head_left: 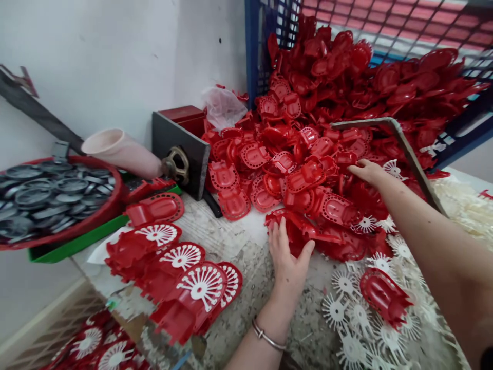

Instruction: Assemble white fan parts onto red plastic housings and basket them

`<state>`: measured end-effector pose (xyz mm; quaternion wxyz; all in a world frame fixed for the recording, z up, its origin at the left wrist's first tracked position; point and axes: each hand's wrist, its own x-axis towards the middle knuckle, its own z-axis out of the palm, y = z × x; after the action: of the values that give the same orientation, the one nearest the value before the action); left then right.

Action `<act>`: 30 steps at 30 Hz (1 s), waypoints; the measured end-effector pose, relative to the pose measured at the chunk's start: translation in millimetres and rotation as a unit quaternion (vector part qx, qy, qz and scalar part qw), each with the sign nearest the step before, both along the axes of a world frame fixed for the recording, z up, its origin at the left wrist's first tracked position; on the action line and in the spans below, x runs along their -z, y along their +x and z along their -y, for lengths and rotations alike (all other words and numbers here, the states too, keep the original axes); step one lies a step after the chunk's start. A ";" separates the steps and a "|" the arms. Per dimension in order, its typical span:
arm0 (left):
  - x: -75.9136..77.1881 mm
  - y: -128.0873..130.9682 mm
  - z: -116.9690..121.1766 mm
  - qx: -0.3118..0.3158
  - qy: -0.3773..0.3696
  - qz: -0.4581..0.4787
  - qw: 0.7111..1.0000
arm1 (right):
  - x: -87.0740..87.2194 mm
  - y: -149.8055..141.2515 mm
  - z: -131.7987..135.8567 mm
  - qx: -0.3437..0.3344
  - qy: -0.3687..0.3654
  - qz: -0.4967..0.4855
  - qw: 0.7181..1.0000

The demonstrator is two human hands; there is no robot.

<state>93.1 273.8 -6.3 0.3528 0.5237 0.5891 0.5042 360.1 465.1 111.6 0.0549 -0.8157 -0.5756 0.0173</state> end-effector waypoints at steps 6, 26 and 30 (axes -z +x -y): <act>4.7 -5.1 -1.9 -0.003 0.040 -0.024 0.999 | -2.4 -24.0 36.2 -0.032 -0.019 -0.006 0.999; -2.9 -26.8 8.7 -0.036 0.061 0.024 0.997 | 19.2 -110.4 186.1 -0.255 -0.027 -0.068 0.964; -0.3 -27.0 5.8 -0.031 0.075 0.006 0.997 | 15.5 -117.6 209.8 -0.268 -0.016 -0.096 0.958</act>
<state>66.0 267.9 -5.9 0.3001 0.5269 0.5638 0.5608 242.5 255.4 96.1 0.0903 -0.6266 -0.7650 0.1184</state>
